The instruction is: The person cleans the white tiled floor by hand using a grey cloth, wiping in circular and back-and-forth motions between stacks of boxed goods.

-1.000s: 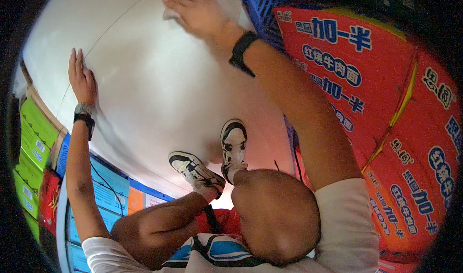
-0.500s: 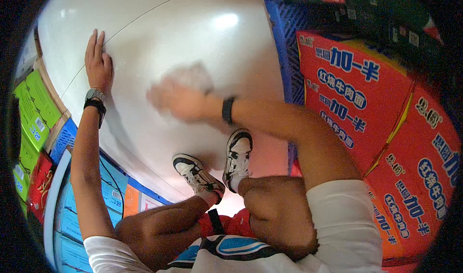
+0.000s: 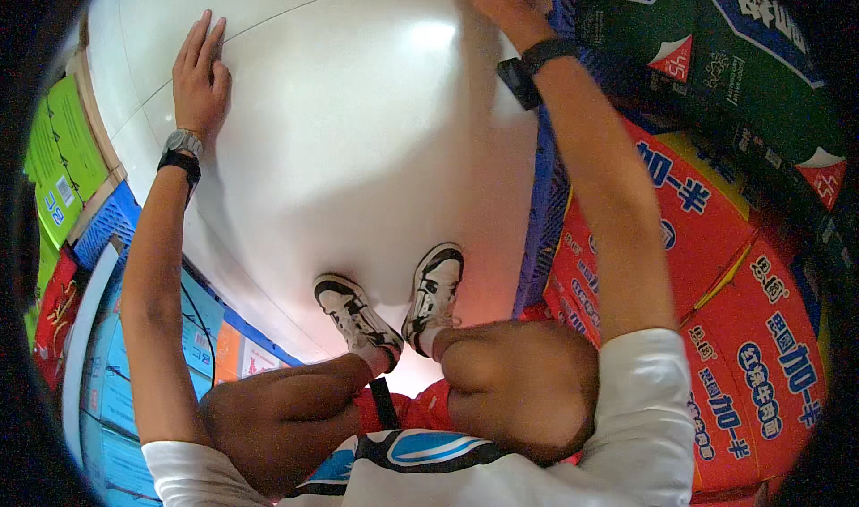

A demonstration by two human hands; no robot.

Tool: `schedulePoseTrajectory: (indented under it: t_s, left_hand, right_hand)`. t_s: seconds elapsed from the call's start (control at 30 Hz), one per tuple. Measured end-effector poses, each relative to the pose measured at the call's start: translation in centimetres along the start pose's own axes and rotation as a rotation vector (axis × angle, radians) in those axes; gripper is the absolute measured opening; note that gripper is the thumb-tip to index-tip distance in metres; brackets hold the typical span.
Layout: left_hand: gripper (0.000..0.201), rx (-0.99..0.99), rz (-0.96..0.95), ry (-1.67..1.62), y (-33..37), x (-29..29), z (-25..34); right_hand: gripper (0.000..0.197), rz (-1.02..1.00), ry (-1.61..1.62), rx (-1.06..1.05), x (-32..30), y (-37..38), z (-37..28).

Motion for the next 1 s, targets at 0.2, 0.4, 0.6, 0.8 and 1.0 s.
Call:
schedulePoseTrajectory:
  t_s: [0.2, 0.4, 0.6, 0.8, 1.0]
  left_hand:
    - [0.070, -0.030, -0.053, 0.035, -0.8, -0.6, -0.4]
    - [0.070, -0.017, -0.038, 0.048, -0.6, -1.2, -0.6]
    - [0.070, -0.024, -0.057, 0.094, -2.7, -2.5, -2.7]
    - [0.068, -0.008, 0.023, 0.011, 0.4, 0.0, 0.7]
    - [0.068, -0.009, -0.008, 0.036, -1.0, -0.6, -0.3]
  right_hand:
    - [0.052, 0.016, 0.397, -0.028, 0.5, -6.4, -19.3]
    - [0.037, -0.398, 0.524, -1.236, -2.5, -31.1, -47.2]
    - [0.036, -0.131, 0.867, -0.801, -1.8, -13.5, -34.3]
    - [0.047, 0.016, 0.370, 0.221, -2.4, 5.4, 0.0]
    - [0.043, 0.009, 0.945, -0.280, -0.2, -8.8, -28.1]
Point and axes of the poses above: each hand's wrist, its own y-axis towards the middle knuckle, its own x-axis out of the palm, z = x × y, the point moved 10 cm from there along y, towards the middle knuckle, and after that the axes turned 9 degrees about -x, right-handed, at the moved point
